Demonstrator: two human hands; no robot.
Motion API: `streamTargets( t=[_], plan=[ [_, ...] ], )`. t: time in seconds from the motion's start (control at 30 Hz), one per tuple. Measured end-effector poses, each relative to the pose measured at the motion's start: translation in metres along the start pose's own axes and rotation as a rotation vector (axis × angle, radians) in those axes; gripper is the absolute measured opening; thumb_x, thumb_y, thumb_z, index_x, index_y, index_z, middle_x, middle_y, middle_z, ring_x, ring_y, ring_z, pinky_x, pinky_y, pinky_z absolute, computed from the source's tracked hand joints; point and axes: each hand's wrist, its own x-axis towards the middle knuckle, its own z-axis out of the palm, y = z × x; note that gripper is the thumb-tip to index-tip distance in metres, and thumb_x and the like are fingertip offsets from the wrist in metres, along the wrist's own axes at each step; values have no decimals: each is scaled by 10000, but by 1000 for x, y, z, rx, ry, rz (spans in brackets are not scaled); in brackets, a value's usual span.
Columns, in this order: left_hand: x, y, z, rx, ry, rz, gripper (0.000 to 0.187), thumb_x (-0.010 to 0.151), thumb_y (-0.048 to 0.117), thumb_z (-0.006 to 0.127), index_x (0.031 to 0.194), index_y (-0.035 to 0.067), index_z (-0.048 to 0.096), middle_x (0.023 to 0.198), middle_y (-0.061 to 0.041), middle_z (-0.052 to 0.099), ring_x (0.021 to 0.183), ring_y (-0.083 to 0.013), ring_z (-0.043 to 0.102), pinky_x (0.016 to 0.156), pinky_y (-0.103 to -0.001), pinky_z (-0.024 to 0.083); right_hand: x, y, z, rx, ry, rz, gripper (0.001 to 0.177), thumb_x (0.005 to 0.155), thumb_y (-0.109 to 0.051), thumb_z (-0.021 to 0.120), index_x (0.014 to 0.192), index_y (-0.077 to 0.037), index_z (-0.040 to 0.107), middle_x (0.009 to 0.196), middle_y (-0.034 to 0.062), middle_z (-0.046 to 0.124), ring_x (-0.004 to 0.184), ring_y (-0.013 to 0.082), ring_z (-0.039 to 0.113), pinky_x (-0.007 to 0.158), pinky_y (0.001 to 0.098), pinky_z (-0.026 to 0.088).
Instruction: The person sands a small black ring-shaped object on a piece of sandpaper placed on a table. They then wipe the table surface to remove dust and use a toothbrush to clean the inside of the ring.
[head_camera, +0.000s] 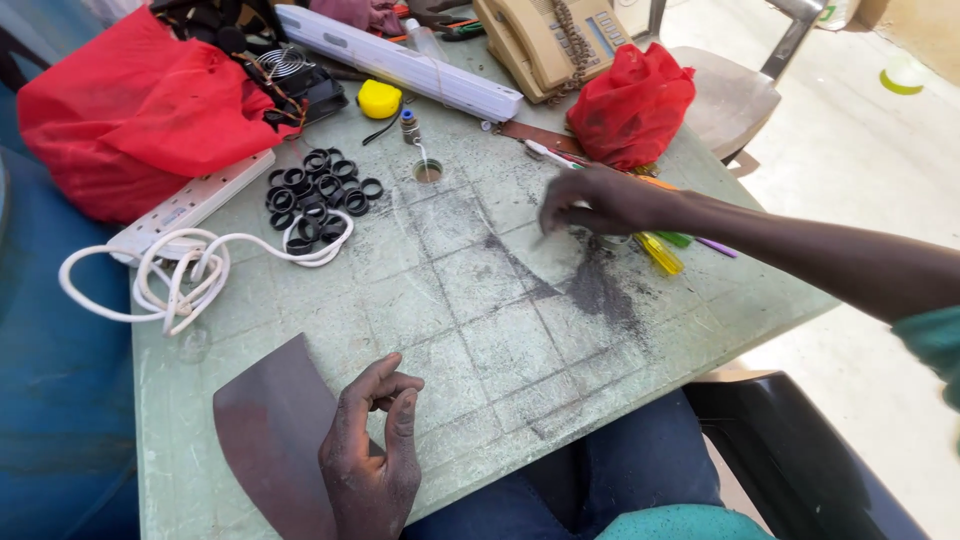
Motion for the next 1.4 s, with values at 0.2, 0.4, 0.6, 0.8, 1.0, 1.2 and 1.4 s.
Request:
streamTargets(
  t=[0.2,0.4,0.6,0.8,1.0,1.2,1.4],
  plan=[
    [-12,-5,2,58,3,21,303,1021,187,578,1273,33,650,967,-15,786,877,-130,747,832,-275,622,67,64,43,-152,62,54,145,935,-14,641,939,-137,717,881,37,696,833,256,669,729,389,488],
    [-11,-3,-5,62,22,-11,314,1032,203,554,1280,35,647,967,-31,783,858,-144,752,848,-312,637,44,17,52,-5,-31,-114,261,1080,-219,476,982,-107,690,961,72,706,946,289,652,877,399,509],
    [-6,3,1,-8,-26,-29,327,1017,209,575,1294,47,641,969,-13,785,885,-127,757,847,-303,649,-27,-38,29,4,-225,-78,211,1034,-45,449,1005,-74,656,1049,104,703,1008,295,649,927,441,498],
    [-3,1,4,0,-93,39,315,1029,205,565,1298,55,629,984,-14,770,869,-155,725,877,-335,610,-14,-20,15,49,-130,-5,299,1082,-228,394,1015,-106,658,934,56,662,855,258,630,808,381,499],
    [-14,-3,0,36,-56,75,296,1028,175,572,1278,31,640,946,-12,778,835,-129,727,866,-302,615,60,16,62,2,21,-71,118,1001,-38,540,986,-99,639,962,66,645,910,287,617,820,393,481],
    [-13,3,-5,7,-33,112,288,1026,137,571,1270,-5,629,940,-66,771,853,-157,737,944,-337,623,38,-42,62,64,-198,-171,224,1050,-84,407,1010,-80,627,1029,108,654,972,308,613,931,435,438],
    [-7,3,4,-17,-96,73,315,1039,196,551,1302,38,623,963,-19,768,855,-152,740,867,-331,630,-57,-58,33,-19,-272,-67,188,1043,-91,440,1056,-81,627,1103,123,638,978,318,592,849,447,464]
  ],
)
